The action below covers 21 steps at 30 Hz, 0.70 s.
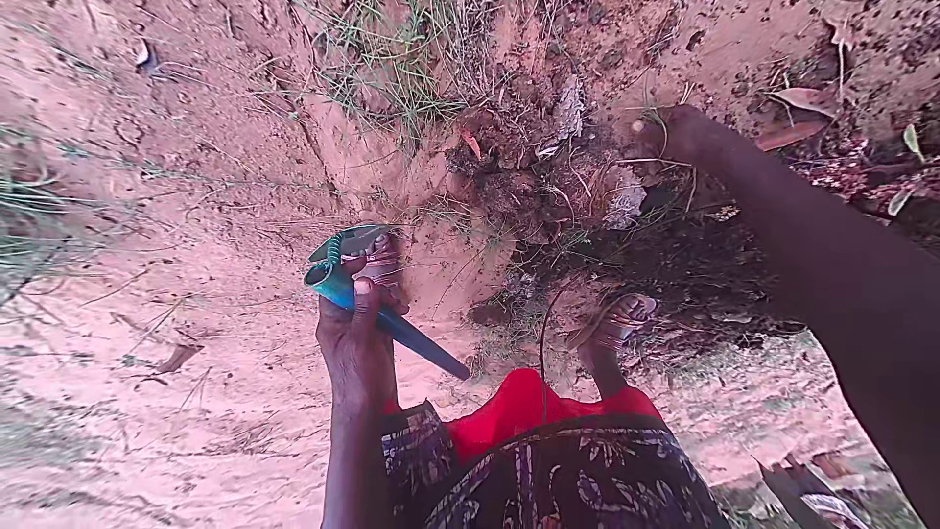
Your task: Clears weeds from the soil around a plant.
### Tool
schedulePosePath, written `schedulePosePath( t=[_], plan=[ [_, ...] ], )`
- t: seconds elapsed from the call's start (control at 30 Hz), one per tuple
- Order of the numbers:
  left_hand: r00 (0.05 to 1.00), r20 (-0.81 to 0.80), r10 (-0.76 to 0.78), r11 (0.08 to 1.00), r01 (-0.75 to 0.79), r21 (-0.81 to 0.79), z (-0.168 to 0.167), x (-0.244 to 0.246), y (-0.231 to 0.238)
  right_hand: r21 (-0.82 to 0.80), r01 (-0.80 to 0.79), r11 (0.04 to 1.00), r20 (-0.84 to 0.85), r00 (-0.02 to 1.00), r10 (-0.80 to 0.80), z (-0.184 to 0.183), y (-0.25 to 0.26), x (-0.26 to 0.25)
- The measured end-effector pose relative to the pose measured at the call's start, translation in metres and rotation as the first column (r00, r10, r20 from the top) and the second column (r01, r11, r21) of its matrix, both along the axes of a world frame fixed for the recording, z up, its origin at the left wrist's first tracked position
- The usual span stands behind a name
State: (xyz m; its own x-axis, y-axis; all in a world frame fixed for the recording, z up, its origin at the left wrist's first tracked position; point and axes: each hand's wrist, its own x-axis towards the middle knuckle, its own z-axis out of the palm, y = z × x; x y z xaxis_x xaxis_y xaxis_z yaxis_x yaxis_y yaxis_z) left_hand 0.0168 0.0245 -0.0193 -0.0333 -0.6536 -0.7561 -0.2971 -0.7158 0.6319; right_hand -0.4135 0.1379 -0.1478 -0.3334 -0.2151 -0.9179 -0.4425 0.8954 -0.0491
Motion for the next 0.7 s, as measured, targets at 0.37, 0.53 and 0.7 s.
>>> schedulePosePath(
  t=[0.37,0.53,0.7],
  plan=[
    [0.999,-0.034,-0.011,1.0,0.011,-0.009,0.0,0.0,0.002,-0.021,0.051,0.999,-0.313,0.948,-0.055,-0.017,0.005,0.024],
    [0.998,-0.049,0.03,1.0,-0.03,-0.004,-0.003,0.005,0.007,-0.313,0.51,0.801,-0.232,0.777,-0.585,0.034,0.037,0.057],
    [0.997,-0.058,0.042,0.999,-0.043,-0.022,-0.003,0.008,0.005,-0.426,0.193,0.884,-0.471,0.787,-0.398,0.085,0.064,0.002]
  ],
)
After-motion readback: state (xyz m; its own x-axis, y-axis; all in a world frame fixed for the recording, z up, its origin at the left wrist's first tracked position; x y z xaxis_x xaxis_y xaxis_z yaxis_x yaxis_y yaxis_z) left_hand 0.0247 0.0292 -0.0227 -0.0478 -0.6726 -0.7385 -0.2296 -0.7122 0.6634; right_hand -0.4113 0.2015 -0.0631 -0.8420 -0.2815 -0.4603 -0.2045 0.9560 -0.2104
